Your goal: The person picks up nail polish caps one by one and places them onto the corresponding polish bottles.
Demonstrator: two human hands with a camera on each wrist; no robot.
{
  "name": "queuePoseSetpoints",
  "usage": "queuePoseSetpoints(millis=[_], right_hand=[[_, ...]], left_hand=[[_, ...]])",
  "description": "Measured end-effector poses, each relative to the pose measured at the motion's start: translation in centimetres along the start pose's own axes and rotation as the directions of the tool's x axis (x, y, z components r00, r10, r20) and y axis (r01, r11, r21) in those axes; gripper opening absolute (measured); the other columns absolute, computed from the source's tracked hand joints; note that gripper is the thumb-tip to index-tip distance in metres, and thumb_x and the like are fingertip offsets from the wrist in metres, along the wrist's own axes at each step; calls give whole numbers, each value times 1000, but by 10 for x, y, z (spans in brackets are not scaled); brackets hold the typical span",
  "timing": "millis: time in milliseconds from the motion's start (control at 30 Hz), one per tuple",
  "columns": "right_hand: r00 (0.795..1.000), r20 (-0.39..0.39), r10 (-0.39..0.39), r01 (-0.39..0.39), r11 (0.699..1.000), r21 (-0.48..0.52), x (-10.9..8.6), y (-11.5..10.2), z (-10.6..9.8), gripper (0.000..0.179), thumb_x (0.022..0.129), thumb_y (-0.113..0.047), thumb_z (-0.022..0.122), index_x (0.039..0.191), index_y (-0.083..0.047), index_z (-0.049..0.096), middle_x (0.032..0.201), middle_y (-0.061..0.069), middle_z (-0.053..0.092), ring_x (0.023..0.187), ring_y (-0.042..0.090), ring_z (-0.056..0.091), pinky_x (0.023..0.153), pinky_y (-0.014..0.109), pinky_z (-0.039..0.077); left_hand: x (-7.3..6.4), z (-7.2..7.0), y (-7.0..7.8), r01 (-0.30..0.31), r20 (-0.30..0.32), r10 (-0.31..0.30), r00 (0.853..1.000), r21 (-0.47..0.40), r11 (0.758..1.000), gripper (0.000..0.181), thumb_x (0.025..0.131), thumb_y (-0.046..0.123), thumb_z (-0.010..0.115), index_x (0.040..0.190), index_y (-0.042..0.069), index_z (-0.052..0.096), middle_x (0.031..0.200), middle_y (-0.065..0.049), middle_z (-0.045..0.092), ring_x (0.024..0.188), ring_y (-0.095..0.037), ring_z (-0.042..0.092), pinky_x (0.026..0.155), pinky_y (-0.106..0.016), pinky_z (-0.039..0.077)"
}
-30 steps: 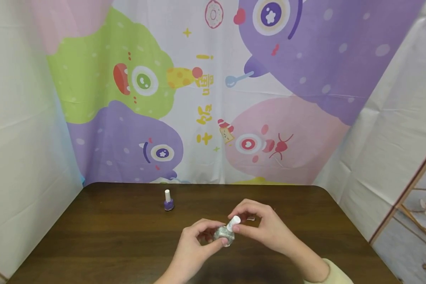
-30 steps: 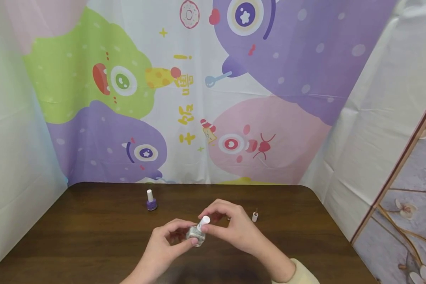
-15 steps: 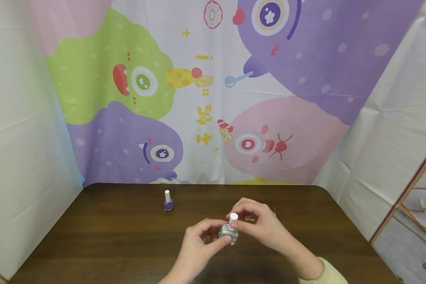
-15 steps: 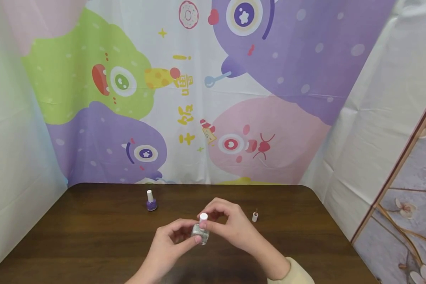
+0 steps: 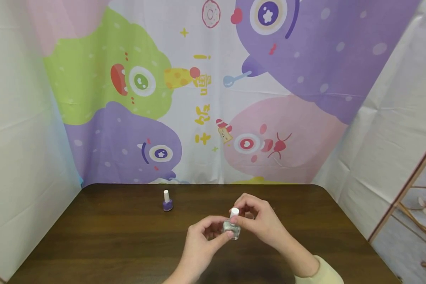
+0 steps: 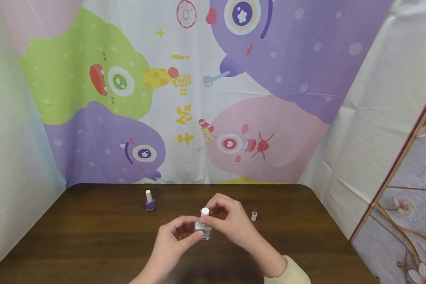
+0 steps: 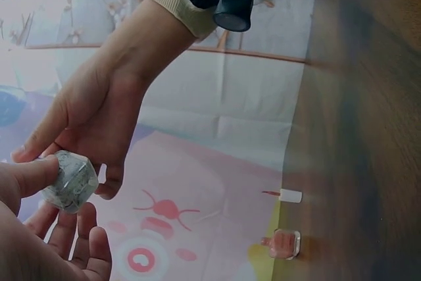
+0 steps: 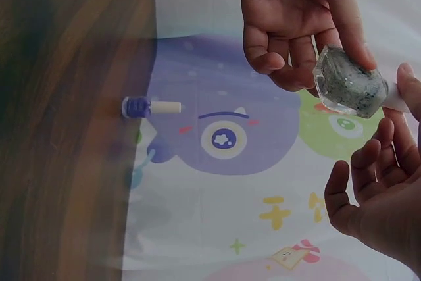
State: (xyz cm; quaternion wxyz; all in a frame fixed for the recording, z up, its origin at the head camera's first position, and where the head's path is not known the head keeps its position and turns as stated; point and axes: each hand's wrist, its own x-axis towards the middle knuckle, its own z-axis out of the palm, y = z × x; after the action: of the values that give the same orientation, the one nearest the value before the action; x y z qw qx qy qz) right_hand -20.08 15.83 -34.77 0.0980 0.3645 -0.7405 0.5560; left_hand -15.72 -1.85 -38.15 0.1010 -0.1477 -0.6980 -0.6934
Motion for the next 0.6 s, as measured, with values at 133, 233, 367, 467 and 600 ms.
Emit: queuePoseSetpoints(millis=[133, 233, 367, 467, 600], right_hand=[[999, -39, 11, -11, 1000, -3, 1, 0, 1, 18, 76, 2, 75, 82, -7, 59, 81, 0, 55, 70, 7, 52, 55, 24, 47], [998, -67, 22, -23, 1000, -8, 2, -1, 2, 20, 75, 0, 76, 80, -5, 57, 79, -4, 53, 70, 8, 51, 55, 23, 47], [996, -86, 40, -40, 999, -2, 3, -4, 3, 23, 75, -2, 77, 79, -4, 55, 78, -4, 53, 70, 12, 52, 57, 25, 48], [994, -87, 59, -59, 998, 5, 3, -5, 3, 24, 74, -3, 78, 78, -6, 54, 77, 1, 52, 71, 12, 53, 58, 25, 49], [993, -83, 84, -85, 996, -4, 2, -6, 3, 25, 75, -5, 78, 78, -8, 54, 77, 2, 52, 72, 9, 52, 58, 25, 49]], left_hand=[[1, 2, 1, 5, -15, -5, 1000, 2, 1000, 24, 73, 12, 80, 95, 10, 70, 85, -5, 67, 74, -8, 58, 67, -21, 49], [2, 3, 2, 13, -16, -13, 1000, 7, 1000, 25, 73, 13, 80, 96, 10, 69, 85, -5, 66, 74, -8, 57, 68, -21, 49], [3, 3, 3, 16, -12, -16, 1000, 18, 1000, 25, 74, 15, 80, 96, 11, 69, 86, -5, 67, 75, -8, 57, 68, -21, 49], [3, 4, 3, 17, -9, -17, 1000, 25, 1000, 25, 74, 15, 80, 97, 11, 69, 87, -5, 67, 75, -8, 58, 68, -20, 49], [3, 4, 3, 21, 0, -21, 1000, 19, 1000, 26, 74, 14, 79, 97, 11, 69, 88, -5, 67, 75, -8, 58, 68, -20, 49]])
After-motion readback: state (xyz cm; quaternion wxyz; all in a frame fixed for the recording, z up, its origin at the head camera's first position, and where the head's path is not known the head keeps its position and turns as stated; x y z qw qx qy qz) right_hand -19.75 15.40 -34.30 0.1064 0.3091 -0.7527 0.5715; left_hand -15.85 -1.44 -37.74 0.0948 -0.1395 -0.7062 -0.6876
